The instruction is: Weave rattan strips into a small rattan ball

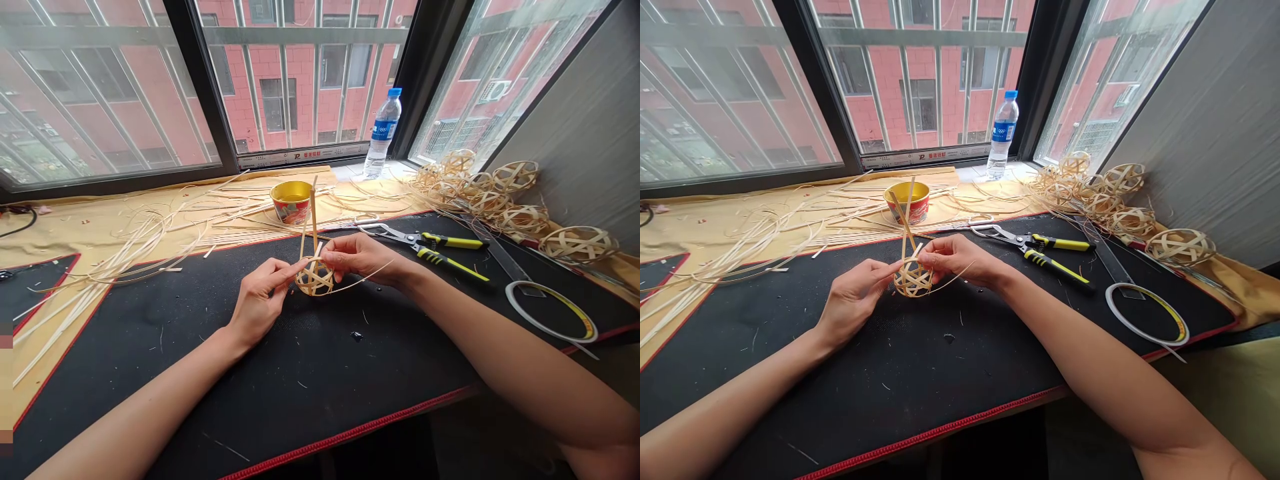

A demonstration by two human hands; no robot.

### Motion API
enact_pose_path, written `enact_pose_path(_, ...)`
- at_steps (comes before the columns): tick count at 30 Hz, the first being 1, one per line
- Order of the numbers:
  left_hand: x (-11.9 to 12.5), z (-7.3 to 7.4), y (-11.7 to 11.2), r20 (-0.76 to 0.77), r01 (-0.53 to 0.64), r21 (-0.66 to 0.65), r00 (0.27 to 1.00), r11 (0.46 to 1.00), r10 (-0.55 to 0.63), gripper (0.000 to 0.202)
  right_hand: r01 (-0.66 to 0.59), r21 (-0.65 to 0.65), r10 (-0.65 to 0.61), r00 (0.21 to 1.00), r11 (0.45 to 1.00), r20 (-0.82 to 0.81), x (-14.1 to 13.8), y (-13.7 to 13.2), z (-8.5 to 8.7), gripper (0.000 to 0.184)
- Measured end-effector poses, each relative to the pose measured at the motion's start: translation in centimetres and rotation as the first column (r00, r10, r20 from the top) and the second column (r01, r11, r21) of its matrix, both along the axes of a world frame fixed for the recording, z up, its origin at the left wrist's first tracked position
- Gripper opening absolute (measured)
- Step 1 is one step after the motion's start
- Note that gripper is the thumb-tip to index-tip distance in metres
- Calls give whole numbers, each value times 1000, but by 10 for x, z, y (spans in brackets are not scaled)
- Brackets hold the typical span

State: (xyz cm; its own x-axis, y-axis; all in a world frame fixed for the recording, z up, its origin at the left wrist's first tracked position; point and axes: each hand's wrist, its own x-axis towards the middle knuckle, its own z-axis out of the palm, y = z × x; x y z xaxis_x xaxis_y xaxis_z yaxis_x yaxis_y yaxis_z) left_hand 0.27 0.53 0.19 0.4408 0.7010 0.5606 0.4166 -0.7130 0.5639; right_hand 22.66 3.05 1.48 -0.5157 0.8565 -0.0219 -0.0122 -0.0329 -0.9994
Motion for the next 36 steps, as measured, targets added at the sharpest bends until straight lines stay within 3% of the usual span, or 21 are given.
enact_pose_path(9, 2, 3, -4, -89, 52, 59, 995, 997, -47, 46, 31, -54, -34, 998, 998, -57, -4, 0, 0, 35)
enact_pose_path(18, 2, 2, -3, -89, 44, 54, 995, 998, -39, 44, 71, 18, -72, 996, 997, 52, -7, -1, -1, 39)
enact_pose_path(26, 3, 4, -2, 1, 6, -51, 1000, 999, -6, 36, 67, -88, -74, 994, 994, -80, -8, 0, -2, 36)
enact_pose_path(36, 3, 0, -1, 177, -27, -266, 981, 963, 76, 36, 111, -205, -134, 985, 972, -105, -10, 1, -3, 37)
